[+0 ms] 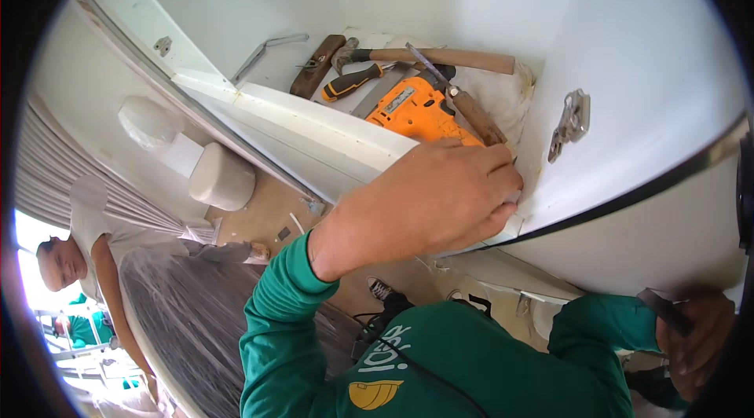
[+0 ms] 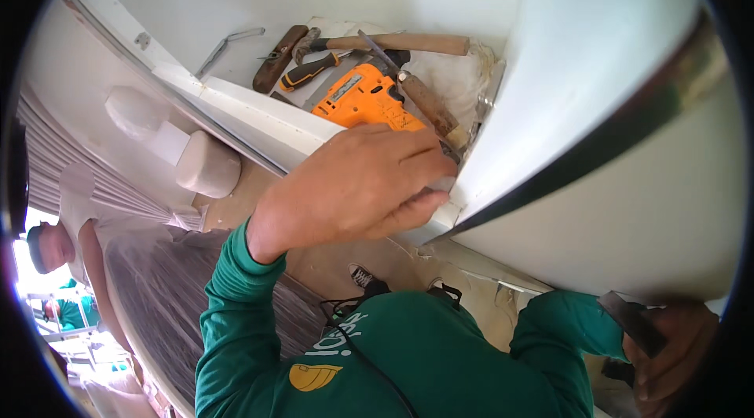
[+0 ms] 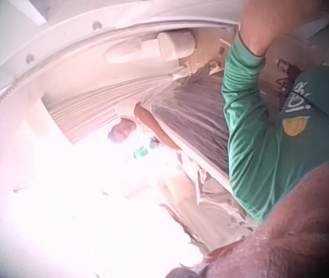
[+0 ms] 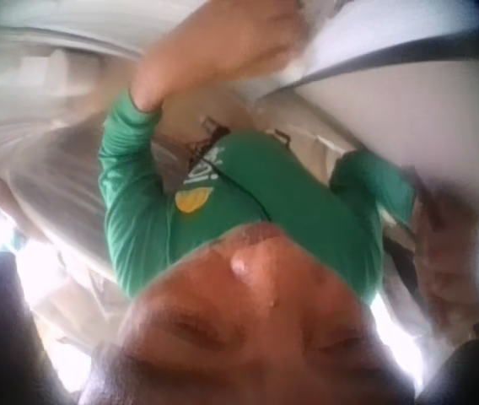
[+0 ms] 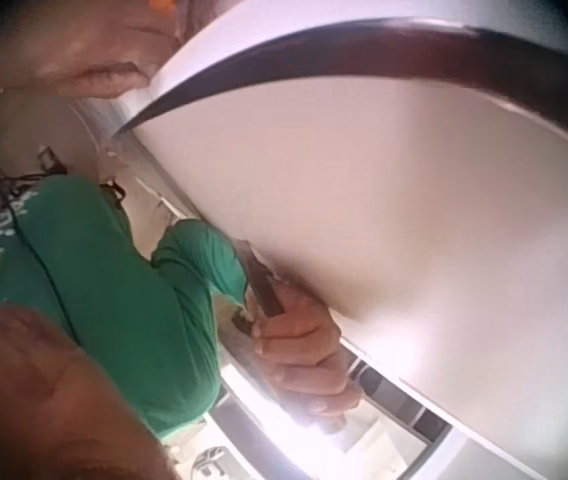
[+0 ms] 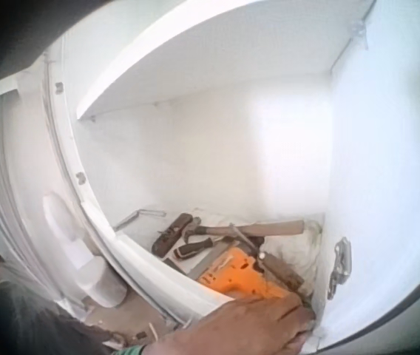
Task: The person uses a flat-bladed tool and a mallet to work on a white cabinet frame. The person pries at the trim of the cabinet and taps it back into place using the tools by hand.
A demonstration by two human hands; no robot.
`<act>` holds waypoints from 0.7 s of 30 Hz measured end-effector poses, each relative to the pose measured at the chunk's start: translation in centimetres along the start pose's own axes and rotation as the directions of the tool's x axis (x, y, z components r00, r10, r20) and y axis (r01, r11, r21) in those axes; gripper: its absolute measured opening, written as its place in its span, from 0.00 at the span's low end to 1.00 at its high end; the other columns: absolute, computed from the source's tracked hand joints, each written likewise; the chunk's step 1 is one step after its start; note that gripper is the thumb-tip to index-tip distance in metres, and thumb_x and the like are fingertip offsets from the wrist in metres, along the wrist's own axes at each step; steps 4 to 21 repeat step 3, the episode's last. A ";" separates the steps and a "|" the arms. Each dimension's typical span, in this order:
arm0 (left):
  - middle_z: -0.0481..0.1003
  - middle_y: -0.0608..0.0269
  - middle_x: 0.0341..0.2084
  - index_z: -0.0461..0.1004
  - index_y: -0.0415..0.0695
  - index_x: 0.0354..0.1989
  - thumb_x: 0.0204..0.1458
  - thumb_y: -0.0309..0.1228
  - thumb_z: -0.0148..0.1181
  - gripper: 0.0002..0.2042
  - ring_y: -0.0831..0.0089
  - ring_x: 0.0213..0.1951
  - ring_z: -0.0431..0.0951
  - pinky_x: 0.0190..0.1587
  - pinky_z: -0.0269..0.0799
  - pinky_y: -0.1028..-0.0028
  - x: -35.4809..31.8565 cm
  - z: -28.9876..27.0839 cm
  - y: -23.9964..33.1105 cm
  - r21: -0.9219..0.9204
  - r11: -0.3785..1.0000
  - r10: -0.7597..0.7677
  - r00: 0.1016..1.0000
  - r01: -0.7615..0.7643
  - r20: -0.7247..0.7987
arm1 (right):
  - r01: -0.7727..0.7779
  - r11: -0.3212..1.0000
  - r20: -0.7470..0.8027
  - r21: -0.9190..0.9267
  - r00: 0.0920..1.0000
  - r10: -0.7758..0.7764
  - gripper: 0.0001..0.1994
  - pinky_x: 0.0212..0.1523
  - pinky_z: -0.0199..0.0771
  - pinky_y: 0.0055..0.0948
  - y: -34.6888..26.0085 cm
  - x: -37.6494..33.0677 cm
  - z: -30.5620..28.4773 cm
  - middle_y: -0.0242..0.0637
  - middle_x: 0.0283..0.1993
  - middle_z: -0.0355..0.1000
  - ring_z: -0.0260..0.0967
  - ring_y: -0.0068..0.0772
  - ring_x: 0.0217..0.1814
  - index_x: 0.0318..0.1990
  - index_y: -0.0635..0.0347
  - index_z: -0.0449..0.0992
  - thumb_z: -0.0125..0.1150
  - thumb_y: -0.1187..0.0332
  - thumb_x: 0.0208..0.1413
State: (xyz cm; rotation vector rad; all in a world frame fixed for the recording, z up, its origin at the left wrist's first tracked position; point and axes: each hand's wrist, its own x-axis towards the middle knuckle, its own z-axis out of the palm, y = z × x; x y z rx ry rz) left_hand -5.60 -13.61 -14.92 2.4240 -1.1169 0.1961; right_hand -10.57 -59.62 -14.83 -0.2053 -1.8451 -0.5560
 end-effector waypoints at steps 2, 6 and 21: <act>0.74 0.56 0.34 0.75 0.43 0.45 0.58 0.34 0.64 0.11 0.56 0.42 0.78 0.47 0.72 0.58 0.1 0.3 -0.7 -0.010 0.999 0.043 0.999 -0.043 -0.008 | 0.076 0.997 0.008 0.016 0.997 -0.076 0.08 0.32 0.82 0.13 -0.5 -0.9 -0.2 0.45 0.39 0.83 0.83 0.27 0.35 0.40 0.67 0.83 0.66 0.81 0.52; 0.74 0.56 0.35 0.76 0.44 0.46 0.58 0.35 0.65 0.12 0.55 0.42 0.78 0.47 0.72 0.58 0.0 0.5 -0.8 0.023 0.997 0.079 0.996 -0.078 -0.034 | 0.093 0.995 -0.004 0.024 0.996 -0.093 0.08 0.32 0.82 0.13 0.3 -1.7 -0.6 0.45 0.39 0.83 0.83 0.27 0.35 0.40 0.67 0.83 0.66 0.81 0.52; 0.74 0.56 0.35 0.76 0.44 0.46 0.58 0.35 0.65 0.12 0.55 0.42 0.78 0.47 0.72 0.58 0.0 0.5 -0.8 0.023 0.997 0.079 0.996 -0.078 -0.034 | 0.093 0.995 -0.004 0.024 0.996 -0.093 0.08 0.32 0.82 0.13 0.3 -1.7 -0.6 0.45 0.39 0.83 0.83 0.27 0.35 0.40 0.67 0.83 0.66 0.81 0.52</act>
